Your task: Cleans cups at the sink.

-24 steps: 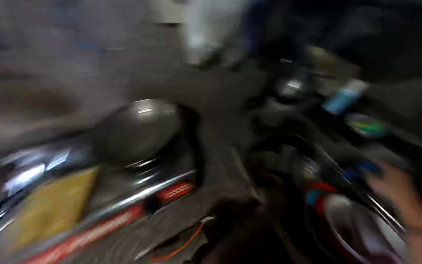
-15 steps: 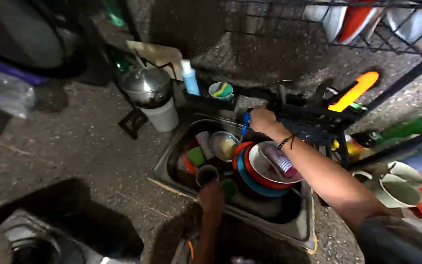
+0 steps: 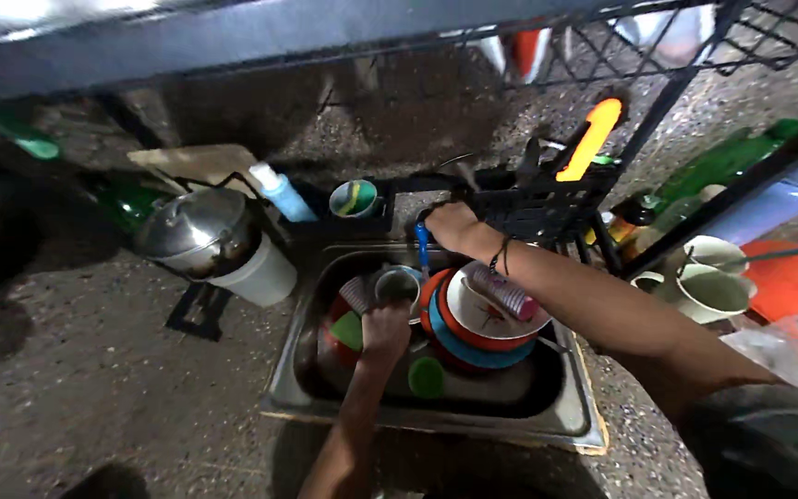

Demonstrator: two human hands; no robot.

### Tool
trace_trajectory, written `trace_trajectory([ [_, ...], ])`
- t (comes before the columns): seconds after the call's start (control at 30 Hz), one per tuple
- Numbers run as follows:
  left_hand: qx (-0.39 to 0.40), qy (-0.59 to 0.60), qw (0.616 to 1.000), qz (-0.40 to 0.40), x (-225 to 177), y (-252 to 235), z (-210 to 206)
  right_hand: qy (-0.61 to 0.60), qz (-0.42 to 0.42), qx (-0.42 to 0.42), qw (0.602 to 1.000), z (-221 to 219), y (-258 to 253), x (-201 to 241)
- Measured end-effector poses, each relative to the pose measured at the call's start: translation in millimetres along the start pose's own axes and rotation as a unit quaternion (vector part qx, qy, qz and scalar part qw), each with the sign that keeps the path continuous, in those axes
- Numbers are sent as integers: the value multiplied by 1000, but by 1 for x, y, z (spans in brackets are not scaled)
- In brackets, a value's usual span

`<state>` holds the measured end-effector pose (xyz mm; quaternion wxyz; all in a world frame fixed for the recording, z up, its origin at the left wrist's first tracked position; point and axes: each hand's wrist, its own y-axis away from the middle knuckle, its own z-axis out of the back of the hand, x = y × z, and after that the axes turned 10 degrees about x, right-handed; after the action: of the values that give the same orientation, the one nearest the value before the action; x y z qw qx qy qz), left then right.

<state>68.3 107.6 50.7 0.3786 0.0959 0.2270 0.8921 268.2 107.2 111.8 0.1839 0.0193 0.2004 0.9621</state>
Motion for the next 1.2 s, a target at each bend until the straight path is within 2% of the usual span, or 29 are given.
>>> trace_trajectory([
  [0.1, 31, -19, 999, -24, -6, -27, -1, -30, 0, -17, 999, -8, 0, 1],
  [0.2, 17, -5, 999, -47, -5, -48, -7, -63, 15, -61, 996, -18, -1, -3],
  [0.43, 8, -22, 998, -53, -5, -78, -13, -47, 1, -42, 998, -16, -2, -1],
  [0.57, -40, -59, 995, -74, 0, -98, -29, -46, -7, -40, 998, -16, -1, 2],
  [0.67, -91, -109, 985, -99, -2, -107, -38, -56, -3, -68, 996, -24, -3, 1],
  [0.8, -43, -146, 983, -98, -17, -112, -25, -64, 0, -78, 995, -26, 0, 3],
  [0.93, 60, -56, 992, -94, -16, -128, -6, -56, -1, -66, 996, -24, -2, 2],
  [1.07, 134, -30, 986, -95, -13, -152, 12, -60, -8, -54, 997, -20, -2, 4],
  [1.2, 136, 23, 989, -55, -27, -151, 16, -86, -12, -48, 995, -21, 1, 5],
])
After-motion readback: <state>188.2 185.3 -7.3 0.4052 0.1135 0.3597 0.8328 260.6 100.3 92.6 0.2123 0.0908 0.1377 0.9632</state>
